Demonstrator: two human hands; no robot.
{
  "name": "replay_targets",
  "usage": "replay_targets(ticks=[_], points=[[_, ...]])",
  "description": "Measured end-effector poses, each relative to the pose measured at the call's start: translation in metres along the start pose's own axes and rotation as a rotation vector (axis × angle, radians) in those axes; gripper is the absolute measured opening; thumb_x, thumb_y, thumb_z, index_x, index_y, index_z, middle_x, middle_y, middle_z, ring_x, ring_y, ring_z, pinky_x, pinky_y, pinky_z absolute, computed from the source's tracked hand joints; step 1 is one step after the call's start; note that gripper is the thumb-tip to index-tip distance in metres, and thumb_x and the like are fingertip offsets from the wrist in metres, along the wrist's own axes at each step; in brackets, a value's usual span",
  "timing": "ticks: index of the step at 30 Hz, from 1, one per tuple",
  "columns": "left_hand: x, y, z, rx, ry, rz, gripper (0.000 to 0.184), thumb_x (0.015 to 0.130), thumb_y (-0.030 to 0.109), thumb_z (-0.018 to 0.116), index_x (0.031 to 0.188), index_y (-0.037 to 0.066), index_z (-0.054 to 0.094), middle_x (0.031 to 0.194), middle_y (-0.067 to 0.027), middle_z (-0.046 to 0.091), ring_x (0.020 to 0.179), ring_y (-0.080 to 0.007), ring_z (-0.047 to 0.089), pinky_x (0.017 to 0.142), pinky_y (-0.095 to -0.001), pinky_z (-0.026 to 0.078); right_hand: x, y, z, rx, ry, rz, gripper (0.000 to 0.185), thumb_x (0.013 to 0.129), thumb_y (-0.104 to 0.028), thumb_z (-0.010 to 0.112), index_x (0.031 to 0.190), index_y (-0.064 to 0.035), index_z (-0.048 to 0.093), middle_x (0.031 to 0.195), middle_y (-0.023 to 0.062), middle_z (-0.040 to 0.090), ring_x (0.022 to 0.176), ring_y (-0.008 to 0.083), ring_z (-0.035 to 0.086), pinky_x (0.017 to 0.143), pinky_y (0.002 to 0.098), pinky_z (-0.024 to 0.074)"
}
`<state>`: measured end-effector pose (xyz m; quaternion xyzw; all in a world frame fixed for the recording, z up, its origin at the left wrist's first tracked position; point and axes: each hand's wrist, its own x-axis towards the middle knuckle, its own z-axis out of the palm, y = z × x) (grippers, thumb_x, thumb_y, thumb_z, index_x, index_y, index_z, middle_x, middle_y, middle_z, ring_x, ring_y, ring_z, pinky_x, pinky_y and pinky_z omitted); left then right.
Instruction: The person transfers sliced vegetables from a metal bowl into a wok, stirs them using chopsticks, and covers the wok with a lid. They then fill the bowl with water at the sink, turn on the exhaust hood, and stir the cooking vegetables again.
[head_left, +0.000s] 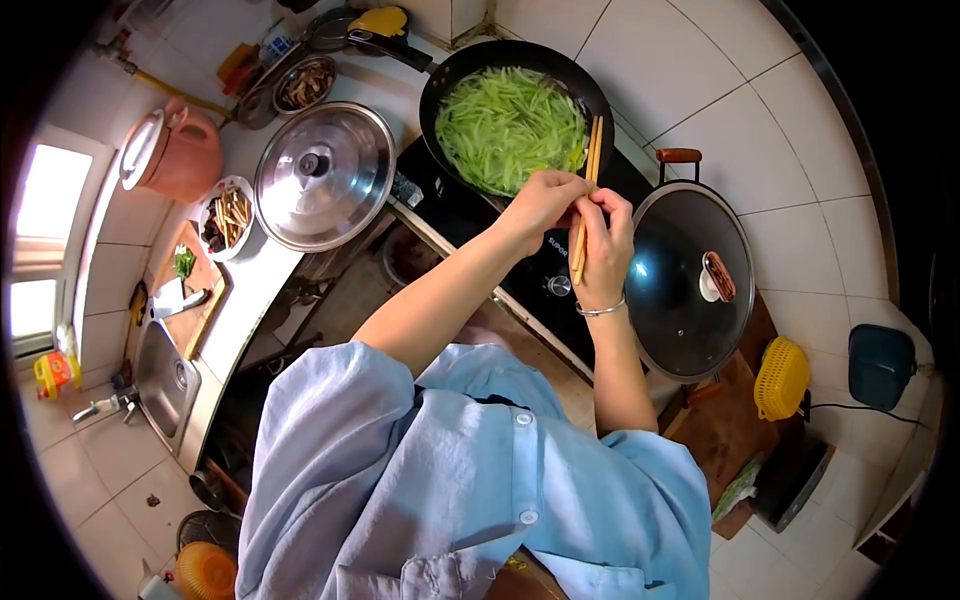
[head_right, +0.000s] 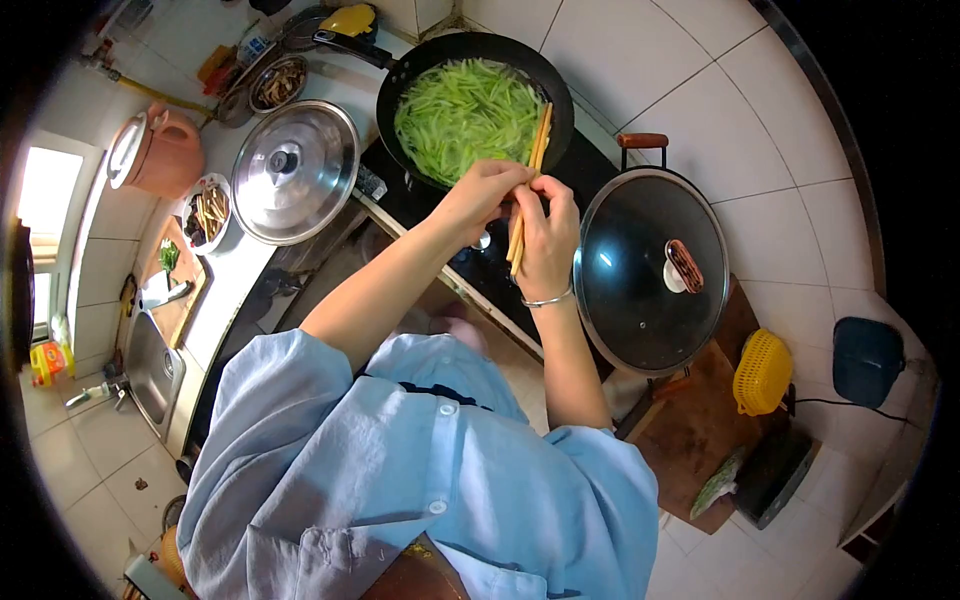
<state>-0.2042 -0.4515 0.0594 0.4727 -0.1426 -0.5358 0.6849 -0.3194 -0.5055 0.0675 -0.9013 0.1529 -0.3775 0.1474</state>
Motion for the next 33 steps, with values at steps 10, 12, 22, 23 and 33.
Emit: replay_targets(ticks=[10, 12, 22, 23, 33], points=[[-0.063, 0.016, -0.055, -0.214, 0.155, 0.090, 0.016, 0.091, 0.016, 0.061, 0.093, 0.002, 0.066, 0.080, -0.0035, 0.065, 0.069, -0.0113, 0.061, 0.065, -0.0248, 0.053, 0.001, -0.047, 0.022, 0.253, -0.162, -0.166, 0.036, 0.075, 0.003, 0.062, 0.110, -0.0061, 0.065, 0.110, 0.0103, 0.057, 0.099, 0.0279, 0.059, 0.083, 0.0364, 0.0490], [-0.081, 0.019, -0.078, -0.236, 0.217, 0.126, 0.015, 0.091, 0.016, 0.061, 0.093, 0.002, 0.066, 0.080, -0.0035, 0.065, 0.070, -0.0109, 0.061, 0.065, -0.0246, 0.053, 0.001, -0.066, 0.036, 0.396, -0.212, -0.166, 0.035, 0.078, 0.005, 0.057, 0.112, -0.0045, 0.064, 0.113, 0.0113, 0.057, 0.101, 0.0283, 0.058, 0.086, 0.0365, 0.0489], [-0.174, 0.029, -0.201, -0.233, 0.577, 0.269, 0.014, 0.090, 0.016, 0.063, 0.094, 0.002, 0.066, 0.081, -0.0002, 0.062, 0.069, -0.0048, 0.056, 0.065, -0.0182, 0.049, -0.015, -0.179, 0.133, 1.065, -0.558, 0.302, 0.036, 0.086, 0.007, 0.055, 0.120, -0.0040, 0.057, 0.120, 0.0104, 0.045, 0.100, 0.0170, 0.057, 0.075, 0.0248, 0.0559], [-0.183, 0.030, -0.216, -0.239, 0.597, 0.269, 0.015, 0.090, 0.017, 0.063, 0.094, 0.003, 0.066, 0.079, 0.0007, 0.062, 0.067, -0.0039, 0.055, 0.062, -0.0172, 0.048, -0.018, -0.191, 0.146, 1.076, -0.589, 0.302, 0.038, 0.085, 0.008, 0.055, 0.121, -0.0038, 0.057, 0.119, 0.0105, 0.045, 0.097, 0.0171, 0.058, 0.073, 0.0258, 0.0579], [-0.246, 0.021, -0.371, -0.147, 0.817, 0.279, 0.019, 0.091, 0.017, 0.062, 0.095, -0.001, 0.067, 0.073, -0.0002, 0.061, 0.062, -0.0057, 0.054, 0.057, -0.0205, 0.047, -0.052, -0.316, 0.288, 1.173, -0.649, 0.505, 0.036, 0.088, 0.007, 0.053, 0.122, -0.0015, 0.056, 0.116, 0.0065, 0.049, 0.085, 0.0120, 0.060, 0.062, 0.0230, 0.0552]])
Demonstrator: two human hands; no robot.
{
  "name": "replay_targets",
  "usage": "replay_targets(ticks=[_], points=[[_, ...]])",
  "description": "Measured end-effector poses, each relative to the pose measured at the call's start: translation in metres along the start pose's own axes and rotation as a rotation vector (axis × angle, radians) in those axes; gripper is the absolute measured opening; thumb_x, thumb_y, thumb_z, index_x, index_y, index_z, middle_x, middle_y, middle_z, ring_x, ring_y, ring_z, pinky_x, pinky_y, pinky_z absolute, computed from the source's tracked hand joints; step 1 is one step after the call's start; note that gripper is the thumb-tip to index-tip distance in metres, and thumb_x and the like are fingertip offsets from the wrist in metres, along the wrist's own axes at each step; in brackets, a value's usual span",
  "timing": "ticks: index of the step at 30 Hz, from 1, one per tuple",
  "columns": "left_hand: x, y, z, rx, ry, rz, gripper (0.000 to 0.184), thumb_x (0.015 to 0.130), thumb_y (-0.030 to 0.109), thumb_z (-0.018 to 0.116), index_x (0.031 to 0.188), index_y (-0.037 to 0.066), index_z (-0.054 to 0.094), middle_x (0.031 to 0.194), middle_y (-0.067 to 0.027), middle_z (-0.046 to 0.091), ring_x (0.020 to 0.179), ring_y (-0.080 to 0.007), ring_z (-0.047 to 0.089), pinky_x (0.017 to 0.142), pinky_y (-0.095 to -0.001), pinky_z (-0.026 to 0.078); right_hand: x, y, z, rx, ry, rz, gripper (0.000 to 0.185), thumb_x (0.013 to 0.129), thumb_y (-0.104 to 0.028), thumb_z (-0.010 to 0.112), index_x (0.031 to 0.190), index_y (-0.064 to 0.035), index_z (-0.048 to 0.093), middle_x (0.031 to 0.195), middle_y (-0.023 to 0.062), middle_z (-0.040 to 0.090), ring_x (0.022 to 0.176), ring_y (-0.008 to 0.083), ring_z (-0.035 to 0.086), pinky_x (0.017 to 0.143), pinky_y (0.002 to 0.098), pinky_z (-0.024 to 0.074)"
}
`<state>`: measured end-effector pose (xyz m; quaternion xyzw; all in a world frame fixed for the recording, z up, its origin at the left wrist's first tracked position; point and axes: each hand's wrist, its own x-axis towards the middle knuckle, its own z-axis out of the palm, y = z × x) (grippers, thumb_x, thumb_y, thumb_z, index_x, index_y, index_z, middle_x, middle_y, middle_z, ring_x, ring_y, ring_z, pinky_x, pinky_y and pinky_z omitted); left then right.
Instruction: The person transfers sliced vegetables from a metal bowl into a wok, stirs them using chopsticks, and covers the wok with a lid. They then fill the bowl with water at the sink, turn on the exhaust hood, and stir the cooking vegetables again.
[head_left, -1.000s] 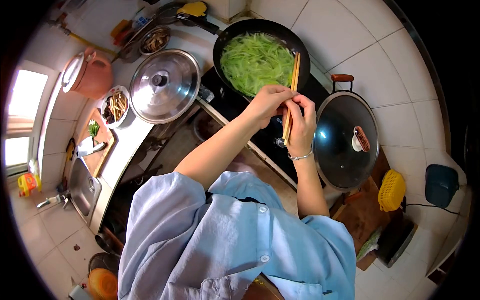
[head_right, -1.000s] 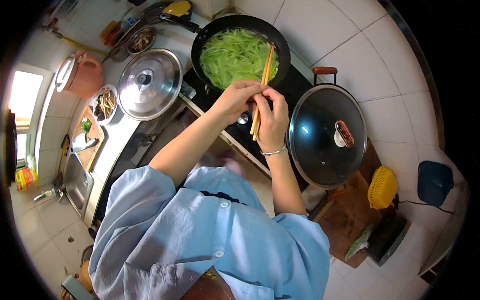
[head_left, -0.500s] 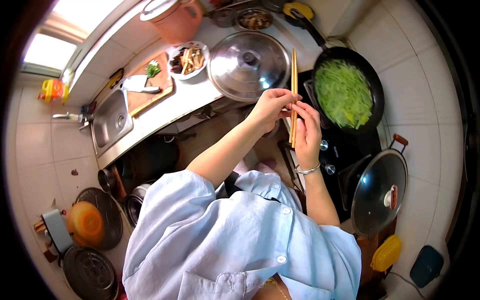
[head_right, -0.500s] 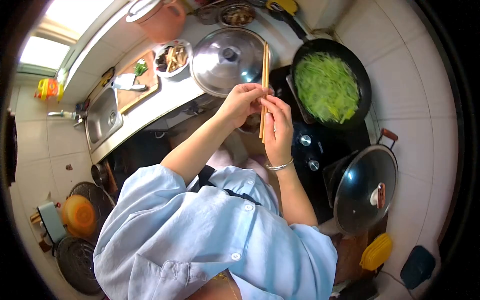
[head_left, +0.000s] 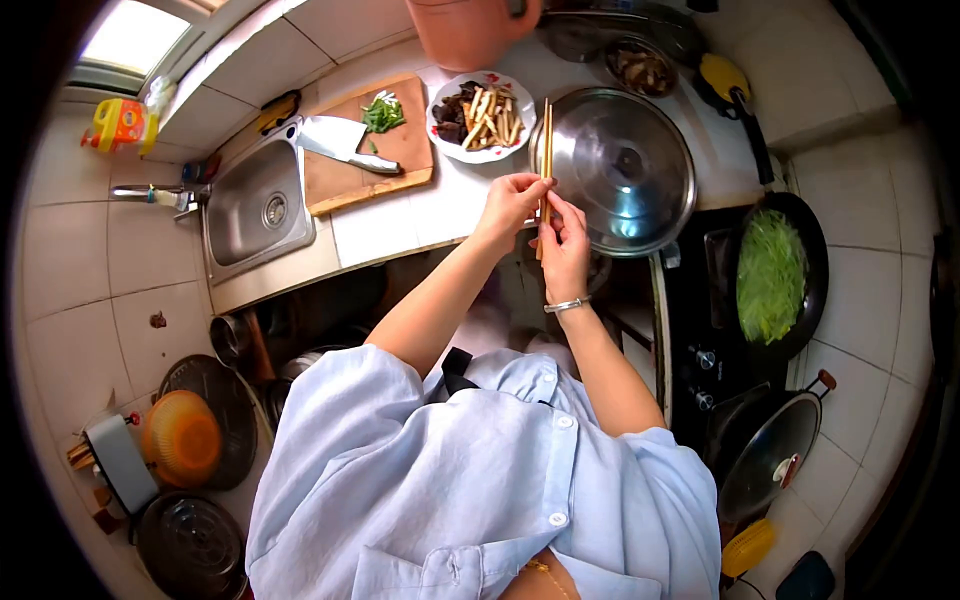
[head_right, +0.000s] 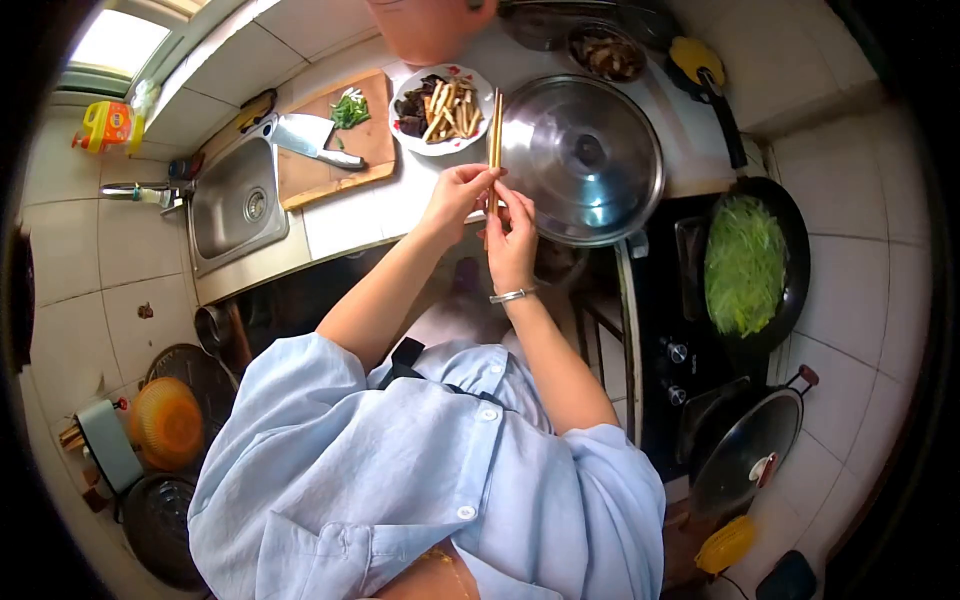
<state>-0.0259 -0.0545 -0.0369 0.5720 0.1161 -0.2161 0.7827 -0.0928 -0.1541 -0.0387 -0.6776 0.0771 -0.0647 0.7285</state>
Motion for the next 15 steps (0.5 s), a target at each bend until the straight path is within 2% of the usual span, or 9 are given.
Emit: replay_targets(ticks=[4, 8, 10, 12, 15], points=[[0.036, -0.001, -0.041, 0.227, 0.117, 0.109, 0.019, 0.092, 0.015, 0.060, 0.097, -0.002, 0.067, 0.075, -0.0016, 0.063, 0.068, -0.0079, 0.057, 0.059, -0.0231, 0.047, 0.030, 0.043, 0.047, 0.058, 0.057, 0.020, 0.035, 0.089, 0.006, 0.052, 0.123, -0.0017, 0.055, 0.117, 0.0090, 0.049, 0.088, 0.0157, 0.062, 0.066, 0.0250, 0.0579], [0.064, 0.001, -0.065, 0.479, 0.181, 0.263, 0.021, 0.086, 0.005, 0.062, 0.106, -0.002, 0.059, 0.079, -0.0064, 0.065, 0.069, -0.0113, 0.060, 0.060, -0.0255, 0.048, 0.053, 0.073, 0.078, 0.089, 0.167, 0.045, 0.036, 0.089, 0.009, 0.049, 0.123, -0.0023, 0.055, 0.118, 0.0092, 0.048, 0.096, 0.0168, 0.061, 0.067, 0.0261, 0.0588], [0.080, 0.006, -0.073, 0.651, 0.171, 0.354, 0.023, 0.083, 0.003, 0.063, 0.105, -0.001, 0.057, 0.078, -0.0110, 0.066, 0.067, -0.0145, 0.063, 0.059, -0.0278, 0.051, 0.064, 0.082, 0.089, 0.097, 0.214, 0.059, 0.041, 0.087, 0.013, 0.046, 0.124, -0.0025, 0.055, 0.118, 0.0094, 0.048, 0.099, 0.0181, 0.060, 0.070, 0.0261, 0.0588], [0.092, 0.013, -0.074, 0.734, 0.185, 0.378, 0.022, 0.079, 0.009, 0.067, 0.098, 0.002, 0.060, 0.081, -0.0147, 0.066, 0.071, -0.0282, 0.066, 0.064, -0.0364, 0.053, 0.078, 0.097, 0.096, 0.082, 0.256, 0.032, 0.043, 0.086, 0.015, 0.045, 0.124, -0.0027, 0.055, 0.118, 0.0099, 0.048, 0.100, 0.0193, 0.059, 0.073, 0.0263, 0.0585], [0.109, 0.019, -0.077, 0.944, 0.165, 0.518, 0.020, 0.078, 0.009, 0.065, 0.096, 0.002, 0.062, 0.088, -0.0170, 0.064, 0.077, -0.0337, 0.065, 0.068, -0.0407, 0.052, 0.092, 0.105, 0.106, -0.007, 0.323, 0.054, 0.043, 0.086, 0.014, 0.044, 0.123, -0.0036, 0.055, 0.119, 0.0112, 0.048, 0.103, 0.0211, 0.057, 0.078, 0.0279, 0.0556]])
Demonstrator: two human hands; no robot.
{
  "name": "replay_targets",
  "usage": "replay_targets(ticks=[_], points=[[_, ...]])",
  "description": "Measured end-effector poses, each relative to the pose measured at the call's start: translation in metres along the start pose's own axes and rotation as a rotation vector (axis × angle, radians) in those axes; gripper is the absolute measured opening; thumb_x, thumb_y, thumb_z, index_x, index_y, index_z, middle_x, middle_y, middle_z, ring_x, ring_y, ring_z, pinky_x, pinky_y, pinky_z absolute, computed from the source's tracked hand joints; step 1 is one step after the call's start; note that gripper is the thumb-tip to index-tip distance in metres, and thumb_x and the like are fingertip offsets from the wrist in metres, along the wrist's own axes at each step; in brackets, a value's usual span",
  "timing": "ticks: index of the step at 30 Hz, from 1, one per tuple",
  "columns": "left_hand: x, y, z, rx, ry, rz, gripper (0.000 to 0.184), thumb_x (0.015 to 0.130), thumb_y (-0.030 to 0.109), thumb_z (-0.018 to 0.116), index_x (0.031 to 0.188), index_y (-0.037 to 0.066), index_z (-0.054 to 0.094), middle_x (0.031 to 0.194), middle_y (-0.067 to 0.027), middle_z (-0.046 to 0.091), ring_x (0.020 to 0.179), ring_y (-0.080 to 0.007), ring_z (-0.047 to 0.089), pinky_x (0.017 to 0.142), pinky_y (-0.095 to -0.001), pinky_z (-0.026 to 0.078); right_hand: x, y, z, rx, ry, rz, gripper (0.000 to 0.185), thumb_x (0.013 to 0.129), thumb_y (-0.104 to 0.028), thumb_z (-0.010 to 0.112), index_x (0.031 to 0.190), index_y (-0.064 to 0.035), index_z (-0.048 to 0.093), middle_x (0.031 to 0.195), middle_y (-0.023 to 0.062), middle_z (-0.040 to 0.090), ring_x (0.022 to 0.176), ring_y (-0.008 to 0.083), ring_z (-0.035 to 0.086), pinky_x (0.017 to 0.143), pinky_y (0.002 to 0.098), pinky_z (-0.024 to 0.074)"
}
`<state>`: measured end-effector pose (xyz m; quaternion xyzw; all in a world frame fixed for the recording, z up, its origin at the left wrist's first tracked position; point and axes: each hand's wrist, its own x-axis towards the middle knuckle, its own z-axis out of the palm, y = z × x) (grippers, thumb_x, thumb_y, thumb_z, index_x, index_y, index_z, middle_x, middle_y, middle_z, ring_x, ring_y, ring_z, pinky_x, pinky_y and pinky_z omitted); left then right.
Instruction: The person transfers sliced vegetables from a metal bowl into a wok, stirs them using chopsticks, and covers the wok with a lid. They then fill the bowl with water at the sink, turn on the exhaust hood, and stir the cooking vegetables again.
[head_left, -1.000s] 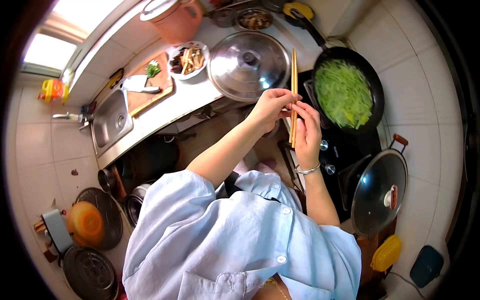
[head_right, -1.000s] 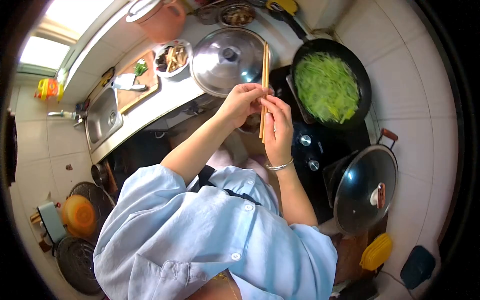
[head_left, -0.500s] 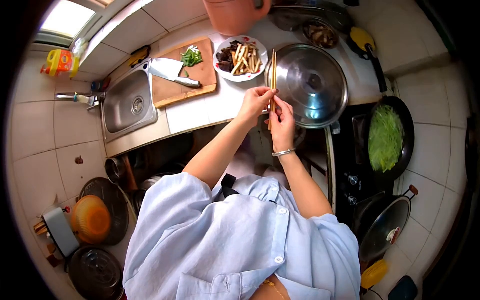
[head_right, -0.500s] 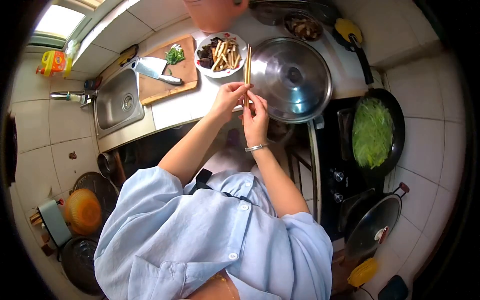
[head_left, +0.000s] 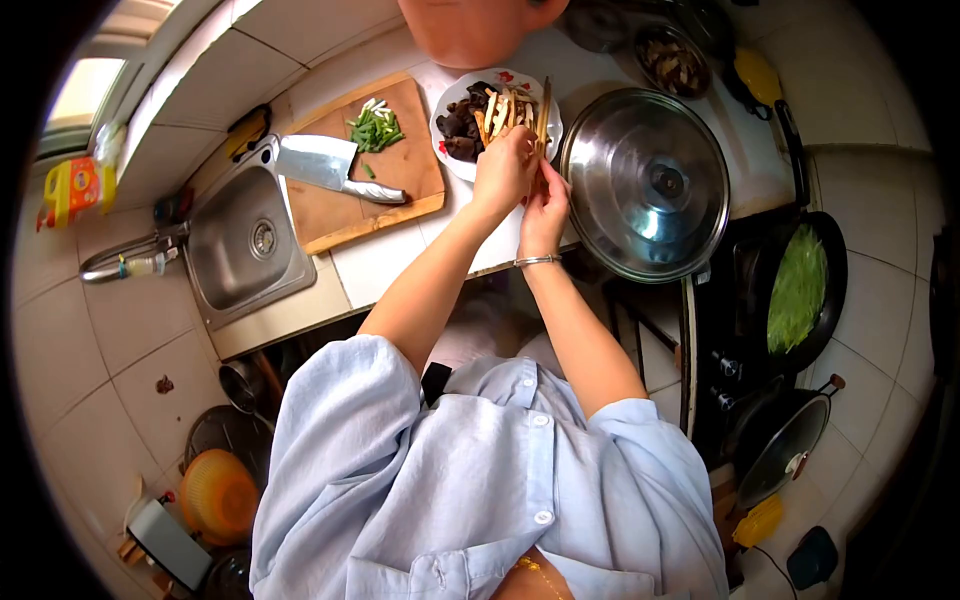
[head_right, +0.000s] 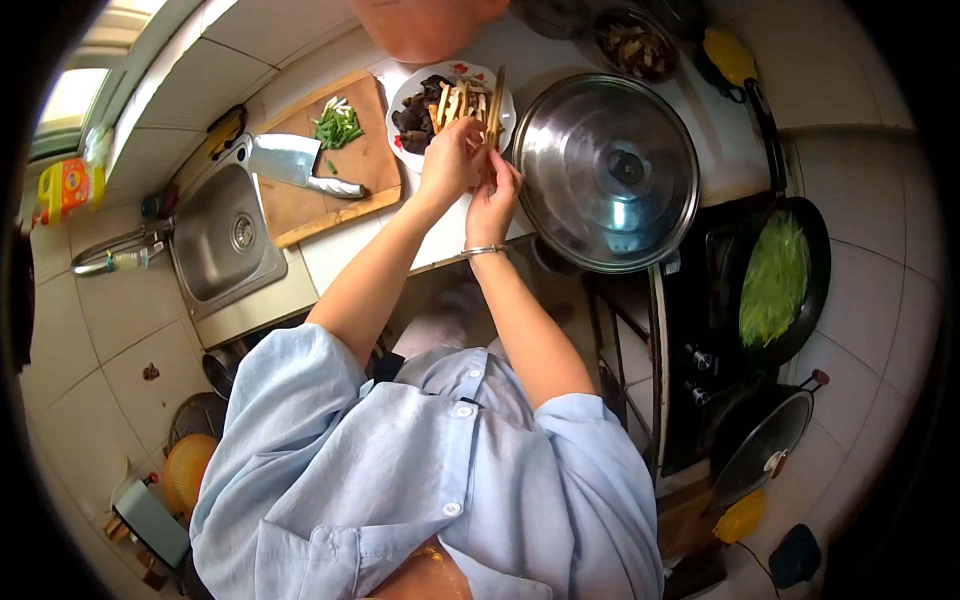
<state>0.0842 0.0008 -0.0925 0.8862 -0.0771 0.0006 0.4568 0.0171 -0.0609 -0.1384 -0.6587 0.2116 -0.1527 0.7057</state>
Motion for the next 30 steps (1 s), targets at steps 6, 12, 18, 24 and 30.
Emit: replay_targets(ticks=[6, 12, 18, 24, 30], points=[[0.011, -0.003, -0.001, 0.144, -0.087, 0.074, 0.019, 0.079, 0.009, 0.063, 0.096, 0.003, 0.068, 0.098, -0.0146, 0.063, 0.079, -0.0330, 0.065, 0.072, -0.0388, 0.053, 0.012, 0.001, 0.009, -0.204, 0.058, -0.115, 0.043, 0.084, 0.011, 0.047, 0.124, -0.0037, 0.055, 0.120, 0.0153, 0.051, 0.111, 0.0300, 0.052, 0.097, 0.0370, 0.0443], [0.011, -0.003, -0.002, 0.142, -0.124, 0.139, 0.024, 0.078, 0.008, 0.063, 0.102, 0.003, 0.067, 0.098, -0.0151, 0.062, 0.080, -0.0330, 0.065, 0.072, -0.0395, 0.053, 0.014, -0.012, 0.005, -0.252, -0.009, -0.112, 0.052, 0.078, 0.012, 0.038, 0.128, -0.0005, 0.048, 0.130, 0.0184, 0.044, 0.121, 0.0336, 0.045, 0.105, 0.0402, 0.0378], [0.012, -0.004, -0.001, 0.131, -0.152, 0.180, 0.028, 0.077, 0.008, 0.064, 0.105, 0.003, 0.066, 0.098, -0.0146, 0.061, 0.081, -0.0328, 0.064, 0.073, -0.0396, 0.053, 0.022, -0.010, 0.000, -0.384, -0.061, -0.160, 0.047, 0.083, 0.006, 0.044, 0.130, 0.0009, 0.046, 0.132, 0.0195, 0.045, 0.123, 0.0347, 0.044, 0.106, 0.0398, 0.0362], [0.018, -0.004, 0.002, 0.213, -0.184, 0.190, 0.030, 0.076, 0.007, 0.063, 0.106, 0.003, 0.065, 0.101, -0.0149, 0.060, 0.084, -0.0341, 0.064, 0.074, -0.0404, 0.053, 0.024, -0.018, -0.002, -0.340, -0.115, -0.146, 0.048, 0.084, 0.005, 0.044, 0.132, -0.0010, 0.045, 0.134, 0.0193, 0.047, 0.125, 0.0340, 0.045, 0.106, 0.0396, 0.0358], [0.016, 0.008, 0.004, 0.096, -0.081, 0.249, 0.025, 0.074, 0.005, 0.062, 0.099, 0.002, 0.067, 0.091, -0.0157, 0.062, 0.076, -0.0332, 0.064, 0.068, -0.0394, 0.053, 0.020, -0.039, -0.007, -0.351, -0.063, -0.209, 0.049, 0.079, 0.009, 0.042, 0.126, 0.0011, 0.048, 0.126, 0.0197, 0.052, 0.119, 0.0355, 0.048, 0.103, 0.0404, 0.0387]])
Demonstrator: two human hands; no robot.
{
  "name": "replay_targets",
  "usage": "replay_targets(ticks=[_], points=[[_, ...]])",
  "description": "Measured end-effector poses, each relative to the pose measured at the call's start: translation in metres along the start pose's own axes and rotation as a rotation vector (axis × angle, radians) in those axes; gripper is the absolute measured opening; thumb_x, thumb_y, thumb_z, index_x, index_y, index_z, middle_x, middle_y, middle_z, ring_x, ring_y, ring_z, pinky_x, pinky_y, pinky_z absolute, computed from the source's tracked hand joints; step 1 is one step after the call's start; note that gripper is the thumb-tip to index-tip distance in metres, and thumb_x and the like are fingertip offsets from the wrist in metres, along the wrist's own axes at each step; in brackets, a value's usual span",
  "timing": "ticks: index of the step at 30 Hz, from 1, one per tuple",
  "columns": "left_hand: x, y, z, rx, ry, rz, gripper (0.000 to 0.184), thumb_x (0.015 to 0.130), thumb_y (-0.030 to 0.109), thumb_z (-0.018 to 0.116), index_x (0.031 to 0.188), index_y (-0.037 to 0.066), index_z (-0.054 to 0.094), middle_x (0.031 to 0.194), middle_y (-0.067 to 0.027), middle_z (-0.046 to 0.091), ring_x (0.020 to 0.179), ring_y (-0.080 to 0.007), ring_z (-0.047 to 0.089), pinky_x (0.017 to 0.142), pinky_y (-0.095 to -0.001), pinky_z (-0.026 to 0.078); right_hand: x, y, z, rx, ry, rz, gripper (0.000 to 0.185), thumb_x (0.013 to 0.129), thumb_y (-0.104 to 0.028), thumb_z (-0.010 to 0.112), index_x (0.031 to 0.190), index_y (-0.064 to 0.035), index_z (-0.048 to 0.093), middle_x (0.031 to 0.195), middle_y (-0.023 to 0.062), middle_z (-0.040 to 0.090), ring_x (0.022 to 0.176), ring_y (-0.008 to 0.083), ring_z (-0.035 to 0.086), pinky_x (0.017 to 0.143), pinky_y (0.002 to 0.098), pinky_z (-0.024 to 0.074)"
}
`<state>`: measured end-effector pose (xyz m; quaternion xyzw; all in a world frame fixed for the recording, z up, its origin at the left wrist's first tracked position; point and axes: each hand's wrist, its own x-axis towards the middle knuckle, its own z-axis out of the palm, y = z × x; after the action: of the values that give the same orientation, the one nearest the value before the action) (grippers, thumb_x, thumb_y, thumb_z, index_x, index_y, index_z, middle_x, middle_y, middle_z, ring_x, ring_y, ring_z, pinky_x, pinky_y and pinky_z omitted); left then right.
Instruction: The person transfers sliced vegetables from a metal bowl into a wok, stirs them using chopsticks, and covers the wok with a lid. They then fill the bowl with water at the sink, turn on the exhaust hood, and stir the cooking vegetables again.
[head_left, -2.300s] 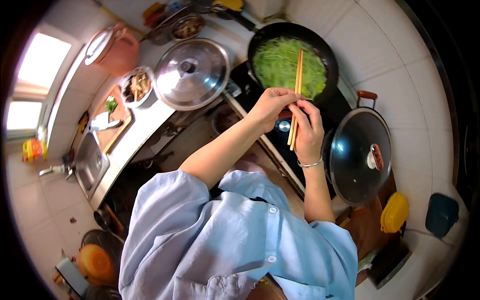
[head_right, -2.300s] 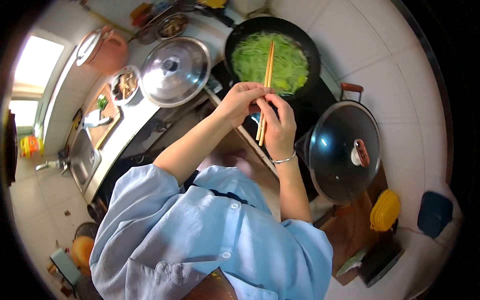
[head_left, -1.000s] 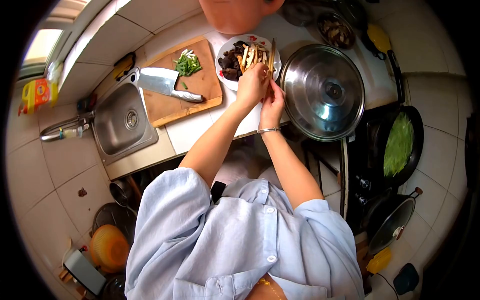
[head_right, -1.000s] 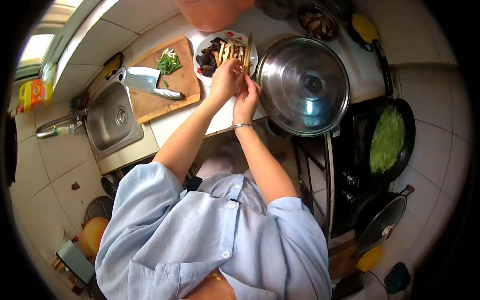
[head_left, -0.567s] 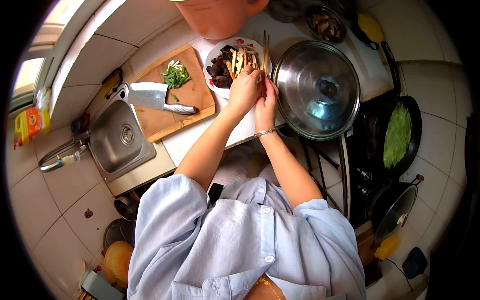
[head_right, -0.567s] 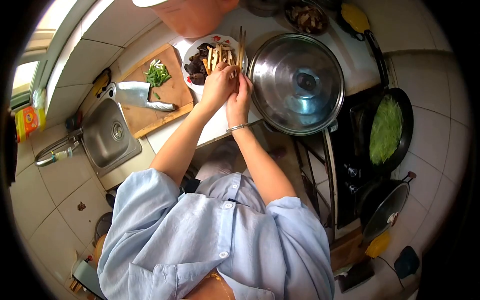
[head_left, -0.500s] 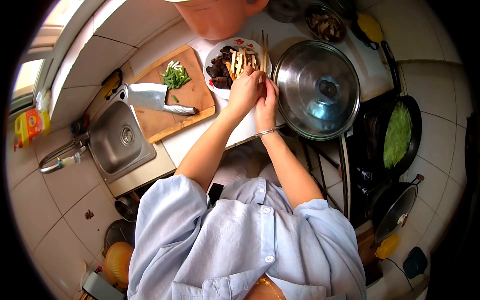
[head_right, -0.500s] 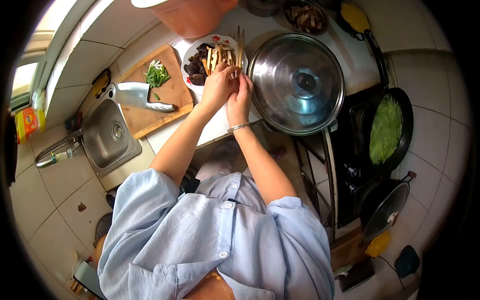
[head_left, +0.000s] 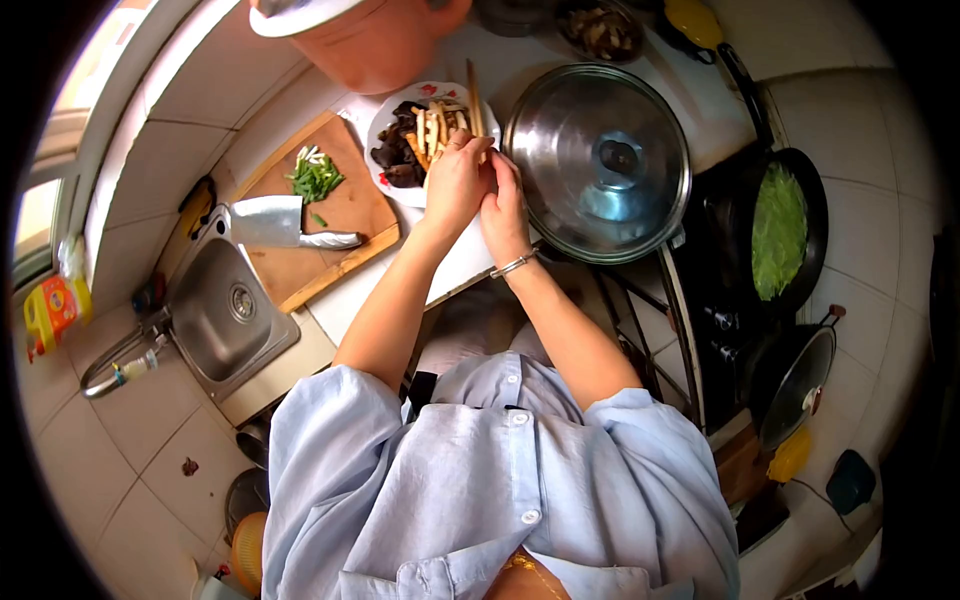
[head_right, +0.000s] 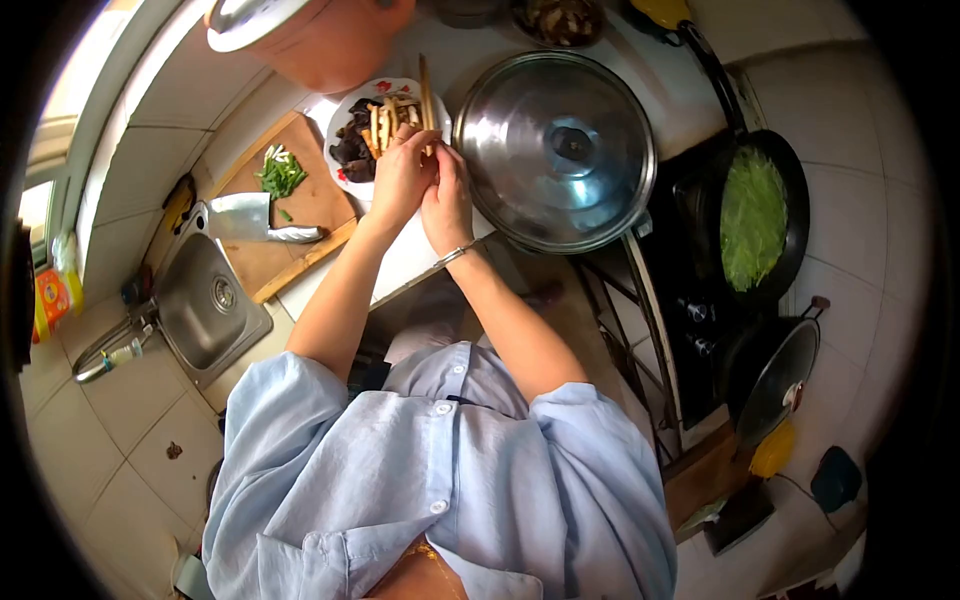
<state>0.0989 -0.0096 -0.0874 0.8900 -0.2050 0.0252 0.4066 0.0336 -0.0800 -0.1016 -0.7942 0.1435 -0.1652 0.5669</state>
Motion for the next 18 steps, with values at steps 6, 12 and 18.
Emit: replay_targets(ticks=[6, 12, 18], points=[[0.020, 0.057, 0.013, -0.216, -0.125, -0.019, 0.026, 0.079, 0.005, 0.063, 0.105, 0.003, 0.066, 0.096, -0.0124, 0.062, 0.077, -0.0233, 0.066, 0.069, -0.0331, 0.054, 0.018, -0.015, -0.065, -0.069, 0.133, -0.159, 0.049, 0.074, 0.011, 0.047, 0.121, -0.0003, 0.051, 0.122, 0.0178, 0.053, 0.116, 0.0344, 0.049, 0.100, 0.0403, 0.0404], [0.041, 0.099, 0.063, -0.123, -0.212, 0.207, 0.033, 0.075, 0.008, 0.067, 0.107, 0.004, 0.065, 0.099, -0.0142, 0.061, 0.085, -0.0310, 0.064, 0.074, -0.0376, 0.053, 0.037, 0.003, -0.146, -0.494, 0.261, -0.203, 0.051, 0.072, 0.003, 0.064, 0.121, -0.0033, 0.053, 0.124, 0.0134, 0.050, 0.114, 0.0339, 0.047, 0.099, 0.0432, 0.0379], [0.048, 0.112, 0.087, -0.005, -0.259, 0.268, 0.034, 0.073, 0.009, 0.067, 0.106, 0.004, 0.065, 0.098, -0.0168, 0.061, 0.089, -0.0359, 0.060, 0.078, -0.0423, 0.049, 0.053, 0.034, -0.173, -0.731, 0.147, -0.205, 0.053, 0.068, -0.006, 0.073, 0.118, -0.0056, 0.056, 0.117, 0.0107, 0.052, 0.105, 0.0326, 0.050, 0.091, 0.0427, 0.0414]])
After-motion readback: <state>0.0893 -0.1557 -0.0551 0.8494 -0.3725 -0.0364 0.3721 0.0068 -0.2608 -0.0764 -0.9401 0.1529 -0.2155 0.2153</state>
